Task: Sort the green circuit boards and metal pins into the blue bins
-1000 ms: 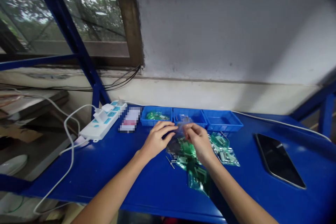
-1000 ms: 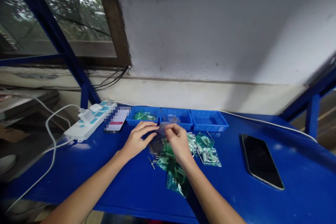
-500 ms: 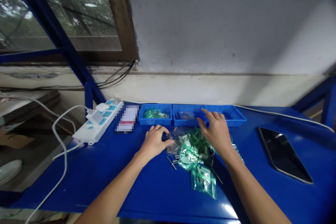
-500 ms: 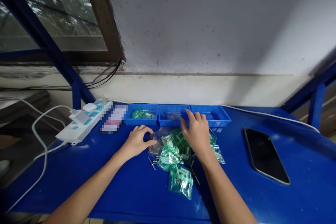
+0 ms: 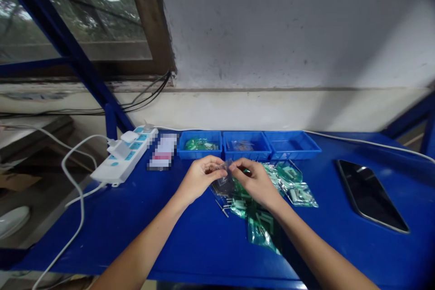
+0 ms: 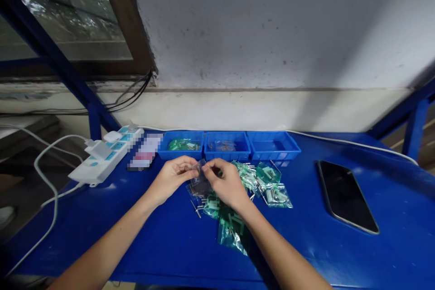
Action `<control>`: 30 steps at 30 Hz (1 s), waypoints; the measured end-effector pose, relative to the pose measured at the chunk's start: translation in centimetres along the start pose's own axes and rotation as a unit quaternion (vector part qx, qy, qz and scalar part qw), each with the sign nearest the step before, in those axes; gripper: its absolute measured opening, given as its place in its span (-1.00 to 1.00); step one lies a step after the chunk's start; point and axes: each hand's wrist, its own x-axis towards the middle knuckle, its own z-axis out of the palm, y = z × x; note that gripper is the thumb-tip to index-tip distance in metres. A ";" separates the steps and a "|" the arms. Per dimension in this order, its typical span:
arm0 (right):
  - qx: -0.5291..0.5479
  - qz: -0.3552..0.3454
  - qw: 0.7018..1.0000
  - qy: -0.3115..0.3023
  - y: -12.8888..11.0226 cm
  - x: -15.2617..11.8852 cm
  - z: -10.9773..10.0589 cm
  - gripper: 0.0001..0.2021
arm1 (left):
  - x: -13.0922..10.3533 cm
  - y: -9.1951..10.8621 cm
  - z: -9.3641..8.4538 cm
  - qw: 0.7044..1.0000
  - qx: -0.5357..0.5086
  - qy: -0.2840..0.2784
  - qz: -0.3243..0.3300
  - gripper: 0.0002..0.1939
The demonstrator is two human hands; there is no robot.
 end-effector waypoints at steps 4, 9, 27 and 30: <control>0.074 0.034 0.996 0.030 0.3 0.2 -0.5 -0.73 | 0.1 0.2 -0.5 1.000 0.000 0.016 -0.008 -0.78; 0.123 0.067 0.988 0.066 0.5 0.6 -1.2 -0.73 | 0.1 0.4 -1.4 0.997 0.035 0.042 -0.050 -0.81; -0.133 -0.130 0.982 0.035 0.3 -0.1 -1.1 -0.74 | -0.1 -0.4 -0.8 0.974 0.172 0.126 0.080 -0.85; 0.002 0.006 1.000 -0.018 -0.2 0.0 -0.9 -0.58 | -0.5 -0.2 -0.2 0.937 0.259 0.150 0.180 -0.88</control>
